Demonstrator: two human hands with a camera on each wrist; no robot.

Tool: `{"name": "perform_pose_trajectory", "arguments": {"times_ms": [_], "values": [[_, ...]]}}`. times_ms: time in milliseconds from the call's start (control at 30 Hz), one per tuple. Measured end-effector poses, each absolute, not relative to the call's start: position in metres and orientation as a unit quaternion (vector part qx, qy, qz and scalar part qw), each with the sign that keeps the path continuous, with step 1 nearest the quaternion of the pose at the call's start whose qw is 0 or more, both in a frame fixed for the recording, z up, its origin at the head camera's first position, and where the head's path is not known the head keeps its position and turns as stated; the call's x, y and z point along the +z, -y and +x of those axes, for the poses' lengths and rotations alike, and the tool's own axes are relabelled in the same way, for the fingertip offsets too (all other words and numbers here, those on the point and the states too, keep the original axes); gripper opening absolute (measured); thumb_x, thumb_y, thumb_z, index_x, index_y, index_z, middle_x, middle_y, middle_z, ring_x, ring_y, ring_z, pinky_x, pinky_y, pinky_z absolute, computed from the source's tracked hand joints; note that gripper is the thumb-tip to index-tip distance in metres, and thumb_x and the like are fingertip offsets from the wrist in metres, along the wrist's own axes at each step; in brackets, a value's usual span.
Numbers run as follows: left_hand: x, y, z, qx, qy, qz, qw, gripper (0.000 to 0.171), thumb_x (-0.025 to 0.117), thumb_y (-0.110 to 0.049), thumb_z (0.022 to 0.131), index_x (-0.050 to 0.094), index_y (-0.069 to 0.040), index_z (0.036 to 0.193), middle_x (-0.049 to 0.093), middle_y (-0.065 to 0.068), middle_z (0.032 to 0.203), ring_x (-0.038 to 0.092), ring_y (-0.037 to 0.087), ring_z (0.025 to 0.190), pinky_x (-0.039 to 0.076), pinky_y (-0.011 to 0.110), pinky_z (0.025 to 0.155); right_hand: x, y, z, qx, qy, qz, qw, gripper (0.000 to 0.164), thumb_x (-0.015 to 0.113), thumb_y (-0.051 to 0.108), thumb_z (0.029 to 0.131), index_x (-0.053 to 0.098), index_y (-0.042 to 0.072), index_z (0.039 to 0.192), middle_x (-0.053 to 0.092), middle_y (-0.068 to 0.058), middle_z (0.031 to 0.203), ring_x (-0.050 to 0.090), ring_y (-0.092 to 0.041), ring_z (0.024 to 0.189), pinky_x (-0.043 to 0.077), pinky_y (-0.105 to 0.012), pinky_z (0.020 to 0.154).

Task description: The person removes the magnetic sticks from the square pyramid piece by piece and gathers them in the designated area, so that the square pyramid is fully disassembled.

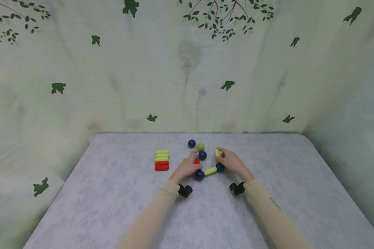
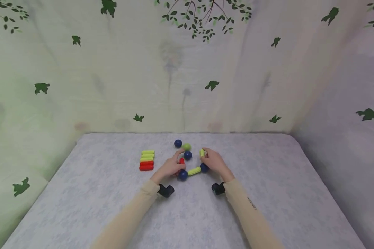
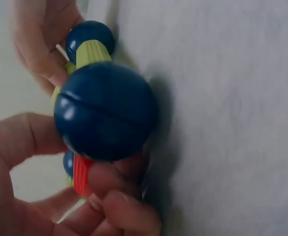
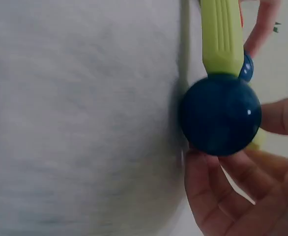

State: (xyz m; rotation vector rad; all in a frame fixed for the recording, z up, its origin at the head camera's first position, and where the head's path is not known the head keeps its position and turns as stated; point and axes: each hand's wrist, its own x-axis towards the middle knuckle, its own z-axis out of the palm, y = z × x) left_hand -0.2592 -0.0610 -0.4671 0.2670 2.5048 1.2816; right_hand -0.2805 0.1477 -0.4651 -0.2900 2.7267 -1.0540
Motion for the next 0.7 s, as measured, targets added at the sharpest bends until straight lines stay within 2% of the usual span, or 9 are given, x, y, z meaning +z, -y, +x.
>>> {"name": "perform_pose_trajectory", "arguments": {"times_ms": [200, 333, 433, 533, 700], "values": [[-0.456, 0.058, -0.274, 0.397, -0.877, 0.147, 0.228, 0.081, 0.061, -0.012, 0.084, 0.019, -0.02, 0.153, 0.051, 0.004, 0.059, 0.046, 0.015, 0.048, 0.04, 0.025, 0.046, -0.457, -0.137, -0.305, -0.332, -0.924, -0.136, 0.134, 0.061, 0.056, 0.013, 0.089, 0.034, 0.001, 0.145, 0.06, -0.011, 0.087, 0.052, -0.019, 0.069, 0.043, -0.033, 0.066], [-0.454, 0.05, -0.279, 0.381, -0.881, 0.147, 0.24, 0.077, 0.063, -0.013, 0.083, 0.026, -0.018, 0.15, 0.051, 0.003, 0.058, 0.046, 0.015, 0.047, 0.04, 0.025, 0.045, -0.457, -0.137, -0.31, -0.323, -0.926, -0.13, 0.145, 0.061, 0.055, 0.013, 0.089, 0.035, 0.003, 0.145, 0.057, -0.009, 0.083, 0.048, -0.018, 0.065, 0.04, -0.031, 0.061], [-0.456, 0.053, -0.276, 0.39, -0.886, 0.118, 0.22, 0.072, 0.063, -0.012, 0.083, 0.03, -0.014, 0.147, 0.051, 0.005, 0.059, 0.047, 0.015, 0.046, 0.041, 0.025, 0.044, -0.457, -0.134, -0.311, -0.33, -0.921, -0.148, 0.144, 0.06, 0.056, 0.013, 0.089, 0.037, 0.003, 0.145, 0.058, -0.008, 0.081, 0.049, -0.018, 0.065, 0.04, -0.031, 0.061], [-0.459, 0.062, -0.266, 0.416, -0.887, 0.08, 0.186, 0.072, 0.062, -0.012, 0.084, 0.028, -0.013, 0.147, 0.053, 0.006, 0.062, 0.047, 0.015, 0.046, 0.041, 0.025, 0.045, -0.457, -0.126, -0.313, -0.331, -0.917, -0.169, 0.147, 0.061, 0.056, 0.013, 0.089, 0.036, 0.004, 0.146, 0.061, -0.008, 0.085, 0.053, -0.019, 0.07, 0.044, -0.034, 0.067], [-0.459, 0.082, -0.249, 0.466, -0.878, 0.033, 0.107, 0.073, 0.059, -0.015, 0.087, 0.022, -0.016, 0.15, 0.053, 0.006, 0.065, 0.047, 0.015, 0.047, 0.041, 0.025, 0.047, -0.454, -0.108, -0.316, -0.33, -0.923, -0.127, 0.153, 0.063, 0.053, 0.014, 0.089, 0.032, 0.007, 0.147, 0.058, -0.014, 0.102, 0.05, -0.023, 0.083, 0.042, -0.039, 0.077]]}}
